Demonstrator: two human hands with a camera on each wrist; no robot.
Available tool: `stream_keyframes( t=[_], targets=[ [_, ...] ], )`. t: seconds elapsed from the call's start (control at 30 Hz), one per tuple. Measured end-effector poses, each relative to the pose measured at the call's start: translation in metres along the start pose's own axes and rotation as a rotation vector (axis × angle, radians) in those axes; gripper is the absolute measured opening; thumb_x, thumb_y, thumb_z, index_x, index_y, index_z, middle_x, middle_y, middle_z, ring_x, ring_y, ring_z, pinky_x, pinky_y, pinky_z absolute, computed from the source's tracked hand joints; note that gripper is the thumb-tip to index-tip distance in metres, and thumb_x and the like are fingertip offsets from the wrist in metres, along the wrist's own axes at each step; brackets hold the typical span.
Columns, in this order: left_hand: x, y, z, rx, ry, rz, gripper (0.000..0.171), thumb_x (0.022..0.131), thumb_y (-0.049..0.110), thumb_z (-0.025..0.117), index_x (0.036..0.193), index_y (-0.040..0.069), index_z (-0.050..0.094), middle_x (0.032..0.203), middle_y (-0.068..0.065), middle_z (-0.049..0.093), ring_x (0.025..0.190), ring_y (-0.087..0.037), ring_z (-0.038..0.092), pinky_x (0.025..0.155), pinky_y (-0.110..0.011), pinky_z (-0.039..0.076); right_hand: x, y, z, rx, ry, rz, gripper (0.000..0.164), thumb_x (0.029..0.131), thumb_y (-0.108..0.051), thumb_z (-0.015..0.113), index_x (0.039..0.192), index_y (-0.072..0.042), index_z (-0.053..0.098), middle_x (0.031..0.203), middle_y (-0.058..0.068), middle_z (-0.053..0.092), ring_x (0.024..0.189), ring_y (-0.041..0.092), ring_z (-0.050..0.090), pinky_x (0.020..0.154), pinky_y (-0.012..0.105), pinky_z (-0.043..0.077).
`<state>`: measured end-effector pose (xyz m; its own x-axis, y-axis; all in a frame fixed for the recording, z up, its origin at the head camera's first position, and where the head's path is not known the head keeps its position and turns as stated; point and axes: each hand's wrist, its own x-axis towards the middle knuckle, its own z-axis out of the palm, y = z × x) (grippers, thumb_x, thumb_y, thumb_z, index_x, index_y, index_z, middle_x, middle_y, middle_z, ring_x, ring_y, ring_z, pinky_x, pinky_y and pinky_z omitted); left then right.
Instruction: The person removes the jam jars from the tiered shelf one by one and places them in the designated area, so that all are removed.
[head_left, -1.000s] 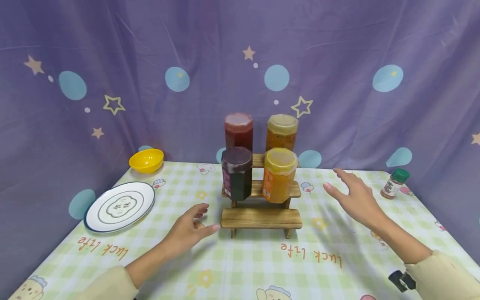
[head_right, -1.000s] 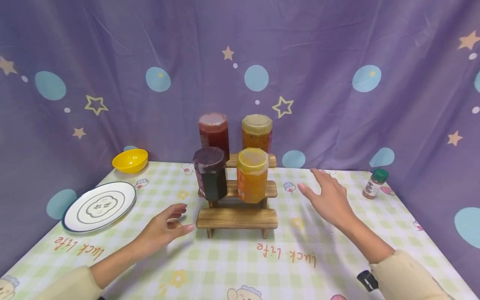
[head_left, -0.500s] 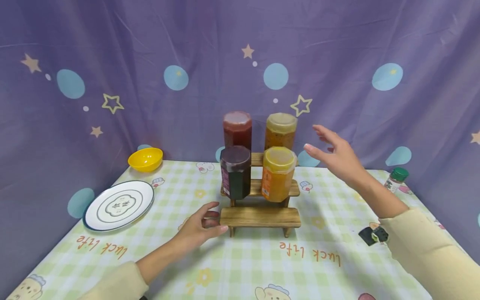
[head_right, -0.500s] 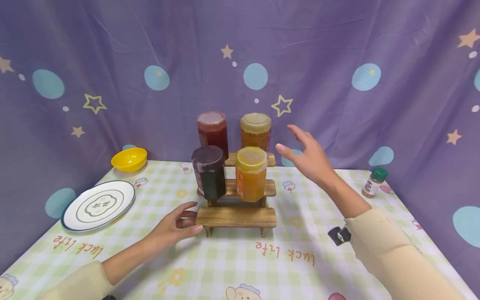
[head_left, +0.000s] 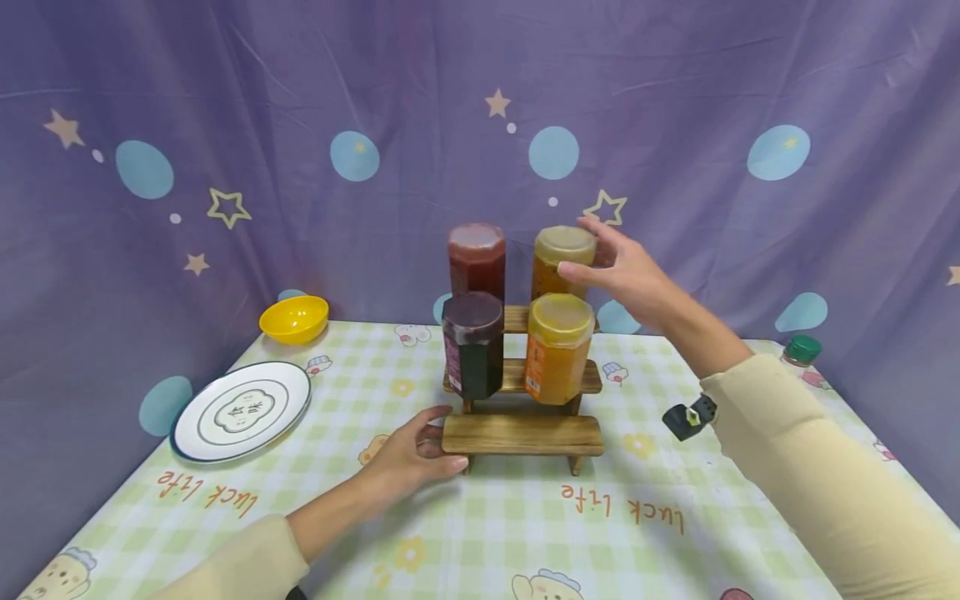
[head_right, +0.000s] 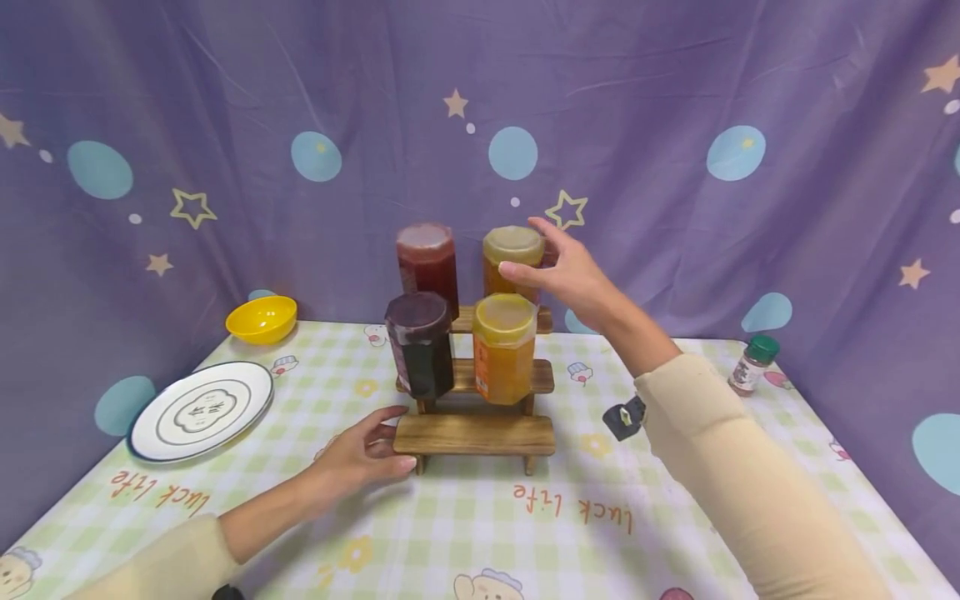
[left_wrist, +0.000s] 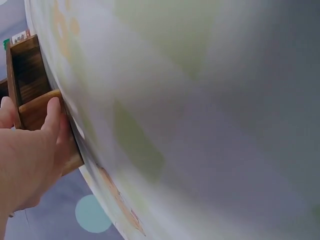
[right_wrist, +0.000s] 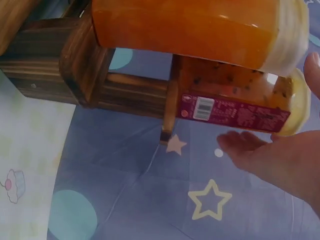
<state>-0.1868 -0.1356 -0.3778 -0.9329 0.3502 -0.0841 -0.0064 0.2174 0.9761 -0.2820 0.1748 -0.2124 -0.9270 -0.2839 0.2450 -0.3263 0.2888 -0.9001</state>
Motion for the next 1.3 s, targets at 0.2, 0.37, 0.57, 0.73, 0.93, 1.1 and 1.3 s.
stream_keyframes(
  t=[0.2, 0.37, 0.57, 0.73, 0.93, 1.1, 1.3],
  targets=[
    [0.004, 0.001, 0.003, -0.088, -0.041, -0.026, 0.078, 0.085, 0.012, 0.074, 0.147, 0.004, 0.028, 0.130, -0.024, 0.049, 0.104, -0.024, 0.060, 0.089, -0.037, 0.057, 0.006, 0.007, 0.009, 0.053, 0.020, -0.046, 0.080, 0.086, -0.014, 0.072, 0.151, -0.012, 0.026, 0.135, 0.018, 0.049, 0.122, 0.027, 0.049, 0.106, 0.040, 0.044],
    [0.004, 0.002, 0.004, -0.125, -0.031, -0.031, 0.073, 0.085, 0.004, 0.072, 0.145, 0.002, 0.031, 0.129, -0.025, 0.048, 0.104, -0.025, 0.060, 0.089, -0.039, 0.057, 0.008, 0.012, 0.011, 0.028, 0.052, -0.081, 0.071, 0.085, -0.015, 0.075, 0.144, -0.013, 0.036, 0.126, 0.014, 0.054, 0.113, 0.023, 0.055, 0.096, 0.034, 0.051],
    [0.003, 0.002, 0.005, -0.157, -0.023, -0.029, 0.070, 0.084, 0.000, 0.072, 0.143, 0.000, 0.034, 0.130, -0.027, 0.048, 0.107, -0.028, 0.060, 0.090, -0.040, 0.057, 0.009, 0.015, 0.012, 0.011, 0.051, -0.100, 0.068, 0.084, -0.018, 0.076, 0.142, -0.014, 0.038, 0.124, 0.014, 0.055, 0.110, 0.022, 0.056, 0.093, 0.031, 0.052],
    [0.002, 0.000, 0.004, -0.180, -0.030, -0.030, 0.070, 0.084, 0.000, 0.072, 0.143, 0.000, 0.034, 0.129, -0.027, 0.049, 0.105, -0.027, 0.061, 0.090, -0.040, 0.057, 0.009, 0.014, 0.012, 0.027, 0.049, -0.117, 0.064, 0.083, -0.016, 0.076, 0.138, -0.014, 0.043, 0.121, 0.013, 0.056, 0.107, 0.022, 0.057, 0.089, 0.029, 0.054],
    [0.002, 0.001, 0.005, -0.174, -0.037, -0.031, 0.071, 0.084, 0.000, 0.072, 0.143, 0.000, 0.033, 0.127, -0.026, 0.048, 0.102, -0.026, 0.062, 0.091, -0.040, 0.057, 0.006, 0.013, 0.011, 0.065, 0.049, -0.114, 0.061, 0.082, -0.015, 0.078, 0.135, -0.014, 0.047, 0.118, 0.012, 0.058, 0.103, 0.022, 0.059, 0.085, 0.028, 0.057],
    [0.004, 0.002, 0.006, -0.179, -0.054, -0.030, 0.071, 0.085, 0.001, 0.071, 0.144, 0.000, 0.031, 0.127, -0.026, 0.048, 0.103, -0.026, 0.061, 0.091, -0.040, 0.056, 0.005, 0.008, 0.009, 0.043, 0.085, -0.066, 0.059, 0.080, -0.019, 0.081, 0.131, -0.016, 0.051, 0.116, 0.010, 0.060, 0.102, 0.021, 0.060, 0.084, 0.028, 0.056],
    [0.005, 0.002, 0.005, -0.162, -0.038, -0.033, 0.071, 0.085, 0.001, 0.071, 0.143, 0.000, 0.032, 0.126, -0.025, 0.050, 0.102, -0.025, 0.062, 0.091, -0.039, 0.057, 0.006, -0.002, 0.007, -0.019, 0.124, -0.060, 0.063, 0.077, -0.021, 0.083, 0.131, -0.015, 0.052, 0.117, 0.010, 0.061, 0.102, 0.020, 0.060, 0.083, 0.027, 0.056]
  ],
)
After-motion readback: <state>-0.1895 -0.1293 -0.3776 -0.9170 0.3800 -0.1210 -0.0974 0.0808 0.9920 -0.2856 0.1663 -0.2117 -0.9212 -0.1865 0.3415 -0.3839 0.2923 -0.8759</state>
